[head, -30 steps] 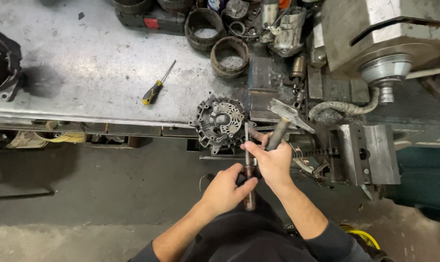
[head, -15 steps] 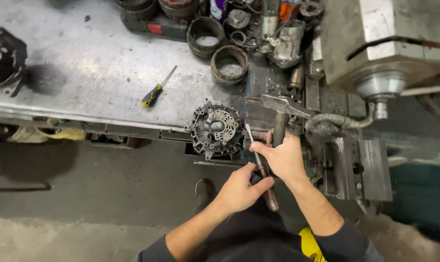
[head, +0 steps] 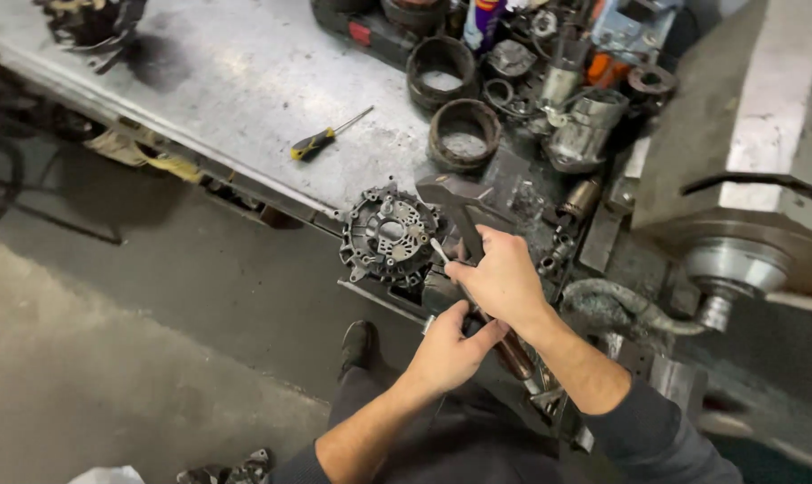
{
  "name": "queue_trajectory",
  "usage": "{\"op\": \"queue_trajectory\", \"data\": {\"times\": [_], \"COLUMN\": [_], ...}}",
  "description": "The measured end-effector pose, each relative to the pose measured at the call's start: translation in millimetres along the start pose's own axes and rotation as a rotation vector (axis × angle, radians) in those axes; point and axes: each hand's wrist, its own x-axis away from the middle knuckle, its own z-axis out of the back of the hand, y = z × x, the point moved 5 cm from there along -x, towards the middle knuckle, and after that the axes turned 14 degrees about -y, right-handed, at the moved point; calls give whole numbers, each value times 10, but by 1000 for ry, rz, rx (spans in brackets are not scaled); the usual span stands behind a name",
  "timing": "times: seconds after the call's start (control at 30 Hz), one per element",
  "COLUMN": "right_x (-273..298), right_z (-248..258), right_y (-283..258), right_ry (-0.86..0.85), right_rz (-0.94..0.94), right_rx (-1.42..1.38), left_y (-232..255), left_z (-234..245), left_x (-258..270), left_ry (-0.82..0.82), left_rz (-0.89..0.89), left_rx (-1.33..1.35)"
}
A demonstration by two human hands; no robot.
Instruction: The person uses a hammer and a punch to strike a mechanical component secured in a bench vise. They repeatedly reposition the punch and strike it to work on the part, then remove the punch and inspect the component.
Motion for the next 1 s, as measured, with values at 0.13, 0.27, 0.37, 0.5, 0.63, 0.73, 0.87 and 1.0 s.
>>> {"op": "queue_trajectory", "data": {"times": [0.13, 0.27, 0.37, 0.5, 0.63, 0.73, 0.87, 1.0], "right_x": [-101, -124, -117, -187, -157, -151, -159, -154], "right_z": [49, 48, 75, 95, 152, 138, 130, 108], "right_y": [9, -43, -92, -98, -151, -168, -169, -160], "right_ry": [-22, -61, -79, -104, -133, -177, -151, -139], "right_rz": [29, 51, 56, 55, 100, 100, 178, 219], "right_rx": [99, 154, 215, 301, 277, 232, 258, 373], "left_y": [7, -17, -15, -39, 97, 134, 126, 235], "left_z": [-113, -189, -225, -236, -239, -224, -190, -161], "left_x": [-76, -124, -162, -240, -154, -126, -163, -156], "left_ry": [61, 119, 144, 170, 162, 154, 158, 200], "left_rz": [-23, -19, -30, -16, -9, -5, 8, 37], "left_rx": [48, 77, 101, 112, 132, 155, 154, 159]}}
